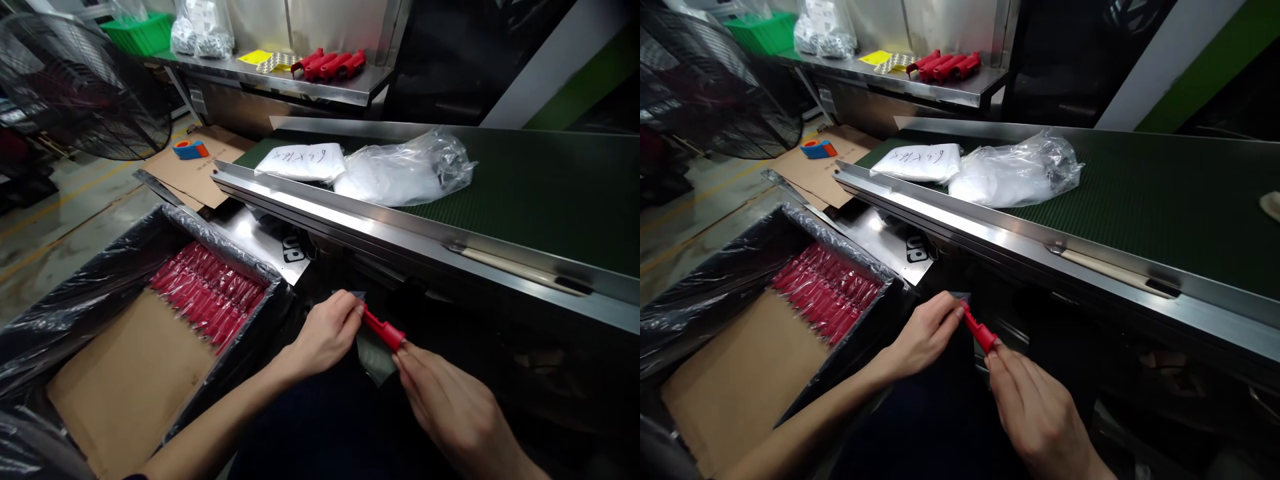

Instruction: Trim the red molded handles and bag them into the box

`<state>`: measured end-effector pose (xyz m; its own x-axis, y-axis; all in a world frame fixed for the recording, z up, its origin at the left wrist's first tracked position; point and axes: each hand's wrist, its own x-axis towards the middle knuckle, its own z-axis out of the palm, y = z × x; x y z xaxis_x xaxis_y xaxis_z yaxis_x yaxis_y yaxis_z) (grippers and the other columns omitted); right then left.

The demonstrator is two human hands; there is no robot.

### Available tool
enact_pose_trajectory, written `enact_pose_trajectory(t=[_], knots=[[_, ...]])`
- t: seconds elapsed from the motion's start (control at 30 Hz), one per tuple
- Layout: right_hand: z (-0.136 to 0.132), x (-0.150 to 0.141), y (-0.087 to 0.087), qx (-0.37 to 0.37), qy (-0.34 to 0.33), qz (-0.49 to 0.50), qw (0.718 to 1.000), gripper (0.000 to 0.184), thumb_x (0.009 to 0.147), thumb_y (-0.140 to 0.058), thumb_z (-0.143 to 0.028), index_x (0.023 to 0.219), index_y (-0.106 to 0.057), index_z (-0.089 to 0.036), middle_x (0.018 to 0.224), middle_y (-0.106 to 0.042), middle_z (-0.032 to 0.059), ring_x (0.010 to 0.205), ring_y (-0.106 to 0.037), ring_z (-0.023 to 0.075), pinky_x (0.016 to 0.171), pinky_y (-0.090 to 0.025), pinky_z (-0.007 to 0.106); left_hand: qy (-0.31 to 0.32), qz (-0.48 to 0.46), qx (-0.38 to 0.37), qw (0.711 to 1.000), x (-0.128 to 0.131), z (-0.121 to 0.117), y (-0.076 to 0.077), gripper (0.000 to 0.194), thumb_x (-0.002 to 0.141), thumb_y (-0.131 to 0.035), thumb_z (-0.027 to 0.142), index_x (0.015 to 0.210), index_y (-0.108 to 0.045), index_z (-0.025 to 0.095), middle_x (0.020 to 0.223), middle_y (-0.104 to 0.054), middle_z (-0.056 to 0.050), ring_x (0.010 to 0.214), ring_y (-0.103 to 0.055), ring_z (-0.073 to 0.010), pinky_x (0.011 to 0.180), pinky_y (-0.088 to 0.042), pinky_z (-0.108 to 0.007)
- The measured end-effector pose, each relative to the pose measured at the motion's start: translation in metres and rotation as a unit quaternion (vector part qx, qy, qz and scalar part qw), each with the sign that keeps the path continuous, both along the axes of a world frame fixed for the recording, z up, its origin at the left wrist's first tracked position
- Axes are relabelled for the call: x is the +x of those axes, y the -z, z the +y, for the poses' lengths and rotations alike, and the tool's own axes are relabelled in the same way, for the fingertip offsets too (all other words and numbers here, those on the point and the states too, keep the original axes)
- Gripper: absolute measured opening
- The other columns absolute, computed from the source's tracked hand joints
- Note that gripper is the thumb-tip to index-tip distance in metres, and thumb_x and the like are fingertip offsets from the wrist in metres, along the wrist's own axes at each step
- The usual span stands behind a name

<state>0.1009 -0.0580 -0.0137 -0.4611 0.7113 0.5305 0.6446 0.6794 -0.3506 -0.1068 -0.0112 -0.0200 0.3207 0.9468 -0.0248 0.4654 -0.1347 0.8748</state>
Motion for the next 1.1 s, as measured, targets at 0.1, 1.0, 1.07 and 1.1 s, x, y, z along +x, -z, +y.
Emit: enact_pose_trajectory(t=[0.1,1.0,1.07,1.1], knots=[[-0.004,-0.018,0.007,-0.036,0.156,0.110,0.981,0.023,0.078,-0.073,-0.010,0.099,-0.069,-0.020,0.092,-0.075,0.0015,0.078,-0.073,0.0151,0.075,-0.059,0.020,-0.015,0.013,0.036,0.999,0.003,-0.006,0.007,0.024,0.100,-0.036,0.029,0.090,-0.055,0.019,0.088,-0.054,-0.003,0.077,-0.050,-0.0151,0.072,-0.040,-0.028],[-0.003,-0.038,0.016,-0.182,-0.037,0.117,0.976,0.024,0.092,-0.055,-0.018,0.113,-0.065,-0.021,0.126,-0.061,0.0095,0.108,-0.065,0.0213,0.089,-0.059,0.031,0.091,0.058,0.173,0.979,-0.026,-0.020,0.000,0.018,0.087,-0.052,0.028,0.073,-0.058,0.018,0.084,-0.061,-0.005,0.080,-0.054,-0.0178,0.077,-0.045,-0.032],[-0.009,-0.037,0.015,-0.210,0.034,0.125,0.969,0.020,0.090,-0.060,-0.025,0.109,-0.067,-0.024,0.107,-0.070,0.0042,0.090,-0.070,0.0177,0.079,-0.060,0.023,0.081,-0.008,0.144,0.986,-0.030,-0.029,-0.003,0.025,0.085,-0.061,0.037,0.099,-0.063,0.016,0.110,-0.062,-0.011,0.102,-0.057,-0.0228,0.092,-0.047,-0.035],[-0.012,-0.037,0.017,-0.215,0.076,0.128,0.965,0.018,0.088,-0.064,-0.029,0.106,-0.068,-0.025,0.098,-0.071,0.0028,0.084,-0.071,0.0179,0.073,-0.060,0.021,0.082,-0.039,0.105,0.990,-0.031,-0.034,-0.004,0.041,0.083,-0.065,0.039,0.117,-0.059,0.016,0.121,-0.059,-0.013,0.108,-0.057,-0.0248,0.095,-0.047,-0.036]])
